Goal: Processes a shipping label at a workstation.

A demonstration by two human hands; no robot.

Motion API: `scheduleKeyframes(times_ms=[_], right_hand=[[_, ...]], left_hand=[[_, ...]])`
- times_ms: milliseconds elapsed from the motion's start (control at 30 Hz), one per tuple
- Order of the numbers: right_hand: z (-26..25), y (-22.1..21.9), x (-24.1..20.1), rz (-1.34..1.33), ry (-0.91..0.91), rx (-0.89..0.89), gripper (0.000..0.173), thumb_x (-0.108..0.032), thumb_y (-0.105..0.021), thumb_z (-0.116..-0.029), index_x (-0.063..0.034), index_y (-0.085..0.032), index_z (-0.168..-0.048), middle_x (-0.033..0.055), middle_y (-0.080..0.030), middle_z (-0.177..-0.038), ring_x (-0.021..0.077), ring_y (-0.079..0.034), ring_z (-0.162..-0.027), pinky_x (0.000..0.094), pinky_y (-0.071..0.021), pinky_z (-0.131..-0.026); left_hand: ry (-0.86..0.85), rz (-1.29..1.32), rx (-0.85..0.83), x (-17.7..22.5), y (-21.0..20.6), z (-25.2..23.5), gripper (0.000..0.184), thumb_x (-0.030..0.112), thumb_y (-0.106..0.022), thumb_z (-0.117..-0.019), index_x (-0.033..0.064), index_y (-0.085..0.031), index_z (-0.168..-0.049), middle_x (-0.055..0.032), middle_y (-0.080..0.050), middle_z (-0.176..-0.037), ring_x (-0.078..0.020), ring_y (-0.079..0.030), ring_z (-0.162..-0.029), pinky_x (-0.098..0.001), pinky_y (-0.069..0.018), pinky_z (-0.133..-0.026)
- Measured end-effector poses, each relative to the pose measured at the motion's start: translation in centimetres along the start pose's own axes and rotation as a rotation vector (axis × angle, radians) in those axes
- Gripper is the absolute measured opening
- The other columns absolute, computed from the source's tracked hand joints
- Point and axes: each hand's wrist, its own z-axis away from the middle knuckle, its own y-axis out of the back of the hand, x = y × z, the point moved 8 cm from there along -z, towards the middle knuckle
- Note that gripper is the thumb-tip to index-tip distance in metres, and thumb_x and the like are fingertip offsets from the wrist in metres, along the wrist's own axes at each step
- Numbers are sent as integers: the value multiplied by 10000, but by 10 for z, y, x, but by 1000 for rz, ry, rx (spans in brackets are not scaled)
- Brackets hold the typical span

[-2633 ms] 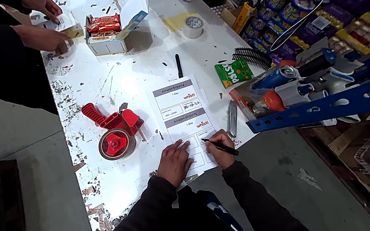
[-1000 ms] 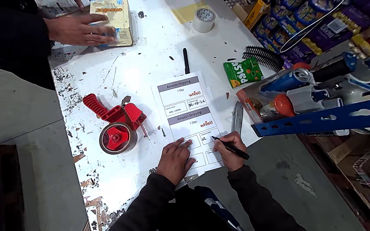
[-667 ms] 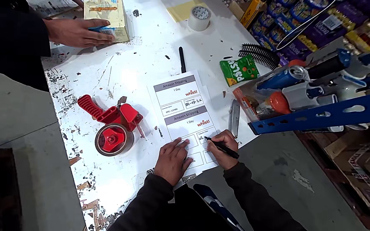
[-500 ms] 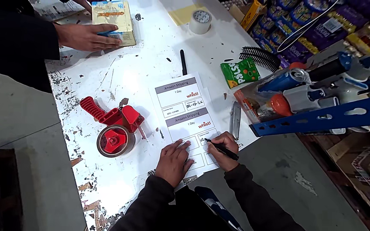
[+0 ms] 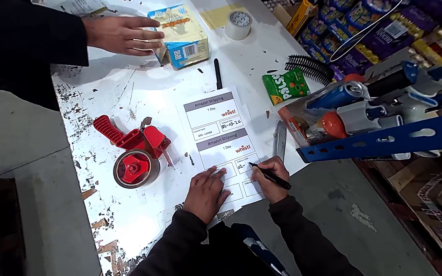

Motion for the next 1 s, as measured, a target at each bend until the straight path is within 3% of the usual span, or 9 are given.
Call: scheduleKeyframes(times_ms=[733,1000], right_hand=[[-1,-6,1,120,66,-87,101,-132,-750,-753,-130,-654,-786,1,-602,-838,104,-587,-617,261,-536,-506],[1,2,3,-22,-23,25,130,-67,-747,-739,-113,-649,-812,17,-606,-875,123,-604,-576,286,-582,-502]], left_hand=[[2,-20,10,-1,1,0,366,482,-565,-1006,166,-679,-860,87,-649,-1395,-156,-546,-1365,-458,-461,-1084],[-6,-15,17,0,1,1,359,475,-565,-1007,166,-681,-865,83,-649,-1395,-164,-542,-1370,-456,-457,-1090]])
